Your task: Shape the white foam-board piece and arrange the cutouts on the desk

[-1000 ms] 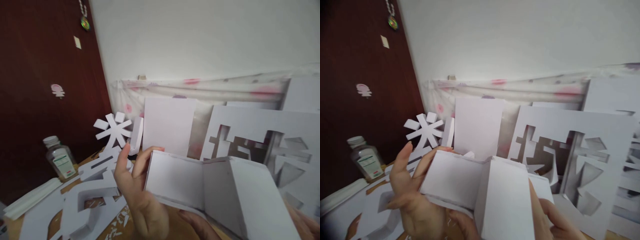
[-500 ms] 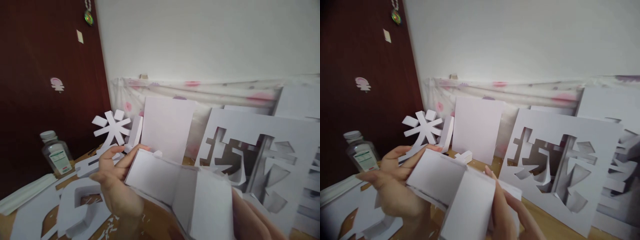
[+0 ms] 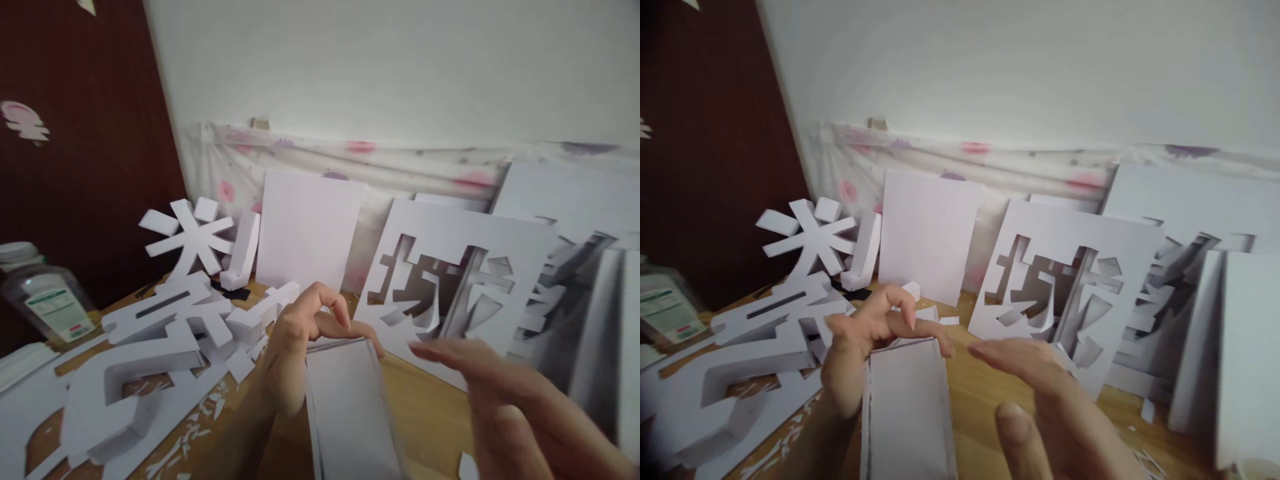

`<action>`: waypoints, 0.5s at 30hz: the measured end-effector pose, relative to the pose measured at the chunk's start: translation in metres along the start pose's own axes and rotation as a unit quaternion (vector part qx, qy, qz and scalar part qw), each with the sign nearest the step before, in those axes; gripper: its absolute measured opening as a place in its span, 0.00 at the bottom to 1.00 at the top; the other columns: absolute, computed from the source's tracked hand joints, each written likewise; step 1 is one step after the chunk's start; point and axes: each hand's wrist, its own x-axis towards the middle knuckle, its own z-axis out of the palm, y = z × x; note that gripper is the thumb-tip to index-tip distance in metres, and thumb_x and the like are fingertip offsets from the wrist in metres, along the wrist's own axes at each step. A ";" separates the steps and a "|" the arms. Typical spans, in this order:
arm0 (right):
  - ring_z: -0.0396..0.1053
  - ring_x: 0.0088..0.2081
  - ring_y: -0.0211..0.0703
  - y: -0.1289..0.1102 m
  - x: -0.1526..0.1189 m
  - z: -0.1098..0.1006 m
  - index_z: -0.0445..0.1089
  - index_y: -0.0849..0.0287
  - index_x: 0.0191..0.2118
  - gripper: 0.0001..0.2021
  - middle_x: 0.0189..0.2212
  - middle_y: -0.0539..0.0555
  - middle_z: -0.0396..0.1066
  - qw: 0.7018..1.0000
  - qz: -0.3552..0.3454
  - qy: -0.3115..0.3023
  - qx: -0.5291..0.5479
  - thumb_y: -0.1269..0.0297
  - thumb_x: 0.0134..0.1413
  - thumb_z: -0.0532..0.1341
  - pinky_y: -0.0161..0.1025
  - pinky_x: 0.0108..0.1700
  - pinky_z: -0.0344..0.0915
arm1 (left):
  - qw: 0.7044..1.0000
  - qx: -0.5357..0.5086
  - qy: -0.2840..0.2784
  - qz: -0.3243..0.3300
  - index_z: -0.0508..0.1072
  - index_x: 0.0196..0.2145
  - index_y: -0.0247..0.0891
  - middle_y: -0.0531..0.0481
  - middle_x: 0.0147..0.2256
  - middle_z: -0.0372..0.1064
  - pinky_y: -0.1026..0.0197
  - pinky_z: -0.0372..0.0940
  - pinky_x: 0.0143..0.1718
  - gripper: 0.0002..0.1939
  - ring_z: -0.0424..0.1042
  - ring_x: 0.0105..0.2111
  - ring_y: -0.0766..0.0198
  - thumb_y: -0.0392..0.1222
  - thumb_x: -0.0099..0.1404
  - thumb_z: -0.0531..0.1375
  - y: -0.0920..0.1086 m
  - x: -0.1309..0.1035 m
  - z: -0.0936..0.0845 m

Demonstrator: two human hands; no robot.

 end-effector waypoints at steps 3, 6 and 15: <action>0.71 0.52 0.51 -0.011 0.001 0.031 0.75 0.50 0.48 0.17 0.48 0.51 0.75 0.989 0.064 -0.023 0.129 0.50 0.66 0.54 0.45 0.55 0.66 | 0.996 -0.046 -0.063 -0.036 0.62 0.33 0.41 0.45 0.31 0.78 0.63 0.62 0.25 0.31 0.73 0.25 0.60 0.75 0.61 0.50 -0.009 0.005 0.000; 0.68 0.56 0.58 -0.012 -0.004 0.051 0.74 0.52 0.51 0.28 0.52 0.55 0.72 0.959 0.159 -0.039 0.232 0.36 0.60 0.54 0.52 0.57 0.66 | 0.993 -0.038 -0.103 -0.053 0.63 0.33 0.41 0.47 0.27 0.76 0.62 0.62 0.26 0.30 0.72 0.25 0.60 0.74 0.63 0.48 -0.015 0.008 -0.001; 0.76 0.48 0.55 0.001 -0.004 0.062 0.68 0.48 0.57 0.31 0.49 0.55 0.75 0.948 0.190 -0.083 0.240 0.32 0.58 0.52 0.45 0.42 0.75 | 0.988 0.106 -0.089 -0.065 0.64 0.29 0.41 0.43 0.33 0.76 0.54 0.68 0.34 0.34 0.76 0.37 0.50 0.77 0.62 0.44 -0.009 0.006 -0.002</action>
